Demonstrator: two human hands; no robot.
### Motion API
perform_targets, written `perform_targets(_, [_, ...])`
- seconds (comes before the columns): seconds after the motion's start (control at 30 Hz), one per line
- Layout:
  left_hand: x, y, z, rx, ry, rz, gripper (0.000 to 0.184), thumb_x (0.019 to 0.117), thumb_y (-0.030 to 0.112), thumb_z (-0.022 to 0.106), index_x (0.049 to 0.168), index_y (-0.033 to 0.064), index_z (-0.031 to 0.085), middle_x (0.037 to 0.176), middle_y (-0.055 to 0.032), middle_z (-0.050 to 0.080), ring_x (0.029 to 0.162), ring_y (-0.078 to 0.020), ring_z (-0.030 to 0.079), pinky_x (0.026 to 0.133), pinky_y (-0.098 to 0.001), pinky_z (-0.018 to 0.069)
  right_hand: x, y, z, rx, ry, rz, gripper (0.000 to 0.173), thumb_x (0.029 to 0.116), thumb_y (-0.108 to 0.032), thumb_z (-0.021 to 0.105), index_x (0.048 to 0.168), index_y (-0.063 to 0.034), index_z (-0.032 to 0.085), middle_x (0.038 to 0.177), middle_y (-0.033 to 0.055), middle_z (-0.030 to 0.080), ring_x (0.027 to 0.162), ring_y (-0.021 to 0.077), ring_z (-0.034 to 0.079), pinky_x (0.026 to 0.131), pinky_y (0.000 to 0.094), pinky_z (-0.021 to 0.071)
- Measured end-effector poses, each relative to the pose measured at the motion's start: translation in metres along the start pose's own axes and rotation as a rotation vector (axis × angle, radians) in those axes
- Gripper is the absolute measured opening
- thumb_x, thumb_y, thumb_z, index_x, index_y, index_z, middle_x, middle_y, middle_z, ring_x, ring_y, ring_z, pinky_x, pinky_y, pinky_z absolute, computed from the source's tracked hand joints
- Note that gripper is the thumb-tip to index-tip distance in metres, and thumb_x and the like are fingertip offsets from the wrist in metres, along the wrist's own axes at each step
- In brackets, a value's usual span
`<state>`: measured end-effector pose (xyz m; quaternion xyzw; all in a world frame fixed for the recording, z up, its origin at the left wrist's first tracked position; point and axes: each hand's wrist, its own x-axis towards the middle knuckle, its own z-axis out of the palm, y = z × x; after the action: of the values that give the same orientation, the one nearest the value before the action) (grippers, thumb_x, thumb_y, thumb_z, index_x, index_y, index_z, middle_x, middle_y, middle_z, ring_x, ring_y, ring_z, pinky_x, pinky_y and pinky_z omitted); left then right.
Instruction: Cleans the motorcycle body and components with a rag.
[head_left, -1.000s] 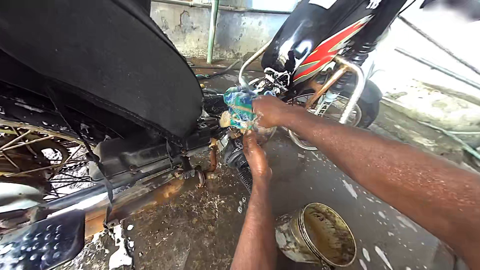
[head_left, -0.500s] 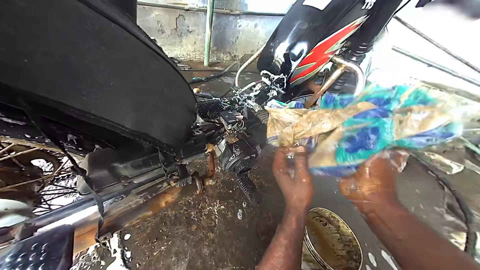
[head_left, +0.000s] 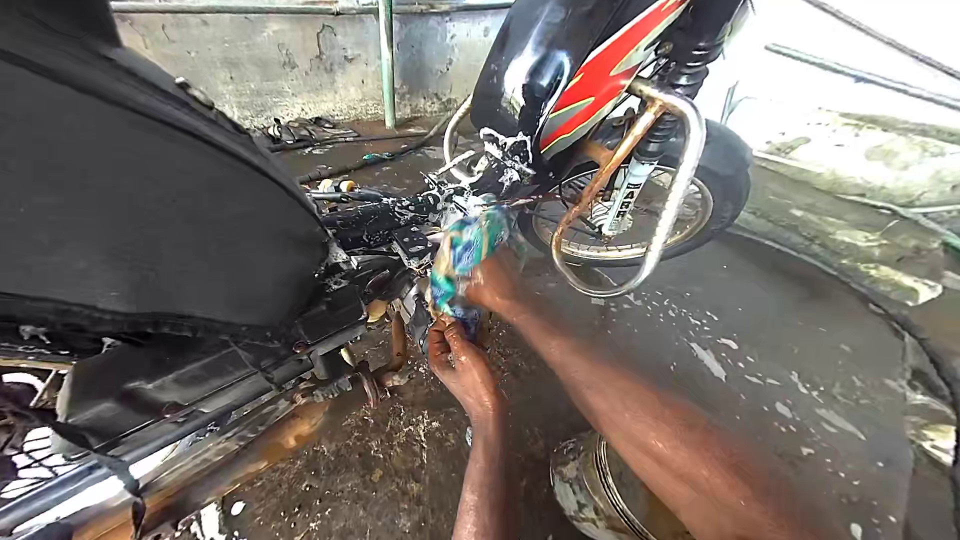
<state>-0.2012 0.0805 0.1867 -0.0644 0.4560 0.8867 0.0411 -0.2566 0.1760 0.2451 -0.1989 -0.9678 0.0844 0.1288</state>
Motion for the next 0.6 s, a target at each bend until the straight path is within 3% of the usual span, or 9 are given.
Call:
perform_targets(0.1, [-0.003,-0.008,0.006,-0.015,0.032,0.086,0.02,0.1061,0.012,0.048,0.094,0.0062,0.063,0.076,-0.0014,0.062,0.066,-0.0098,0.063,0.062,-0.026,0.0564,-0.012,0.031,0.015,0.13,0.22,-0.302,0.055,0.0807,-0.022,0.081,0.125,0.0065,0.066,0.13,0.0289,0.064,0.13,0.0432,0.056,0.114,0.058,0.0389])
perform_targets(0.17, [-0.004,-0.013,0.01,-0.015,0.035,0.131,0.017,0.104,0.008,0.048,0.094,0.0063,0.062,0.076,-0.0002,0.062,0.065,-0.0079,0.062,0.061,-0.0228,0.0546,-0.013,0.046,0.018,0.145,0.258,-0.395,0.049,0.0814,-0.019,0.079,0.121,0.0068,0.068,0.125,0.0291,0.066,0.125,0.0437,0.06,0.11,0.058,0.0422])
perform_targets(0.27, [-0.003,-0.019,0.014,-0.016,0.04,0.159,0.016,0.1048,0.009,0.049,0.099,0.0049,0.063,0.08,-0.0011,0.064,0.07,-0.0086,0.065,0.065,-0.0245,0.057,0.001,0.052,0.025,0.044,0.231,-0.297,0.05,0.0923,-0.033,0.068,0.13,-0.0005,0.066,0.133,0.0235,0.064,0.134,0.0392,0.055,0.12,0.0597,0.0305])
perform_targets(0.33, [-0.002,-0.021,0.012,-0.011,0.043,0.161,0.016,0.1056,0.011,0.05,0.1,0.0053,0.064,0.081,-0.0012,0.064,0.07,-0.0087,0.065,0.065,-0.0253,0.0572,0.0,0.039,0.026,0.095,0.208,-0.187,0.054,0.093,-0.035,0.068,0.134,-0.0003,0.063,0.137,0.0238,0.062,0.137,0.0389,0.052,0.122,0.0604,0.0255])
perform_targets(0.37, [-0.002,-0.021,0.012,-0.009,0.046,0.157,0.017,0.1061,0.012,0.049,0.1,0.0061,0.064,0.08,-0.0008,0.064,0.069,-0.0087,0.065,0.064,-0.0251,0.057,-0.003,0.034,0.026,0.171,0.219,-0.172,0.053,0.091,-0.029,0.071,0.132,0.0029,0.063,0.135,0.0261,0.062,0.136,0.0408,0.052,0.121,0.0608,0.0266])
perform_targets(0.47, [-0.001,-0.02,0.011,-0.014,0.063,0.178,0.018,0.1052,0.011,0.049,0.098,0.006,0.064,0.078,-0.0019,0.064,0.066,-0.0103,0.064,0.061,-0.0262,0.0567,-0.019,0.043,0.035,0.372,0.323,-0.297,0.05,0.0814,-0.02,0.079,0.121,0.0078,0.067,0.121,0.0276,0.068,0.121,0.04,0.063,0.107,0.0559,0.0464])
perform_targets(0.6, [0.003,-0.019,0.012,0.019,0.104,0.238,0.019,0.1039,0.009,0.048,0.093,0.0056,0.063,0.074,0.0002,0.062,0.064,-0.0077,0.064,0.059,-0.0248,0.0566,-0.029,0.052,0.038,0.28,0.315,-0.445,0.048,0.0858,-0.032,0.076,0.119,0.0022,0.07,0.119,0.0214,0.071,0.12,0.0342,0.064,0.109,0.0509,0.0454])
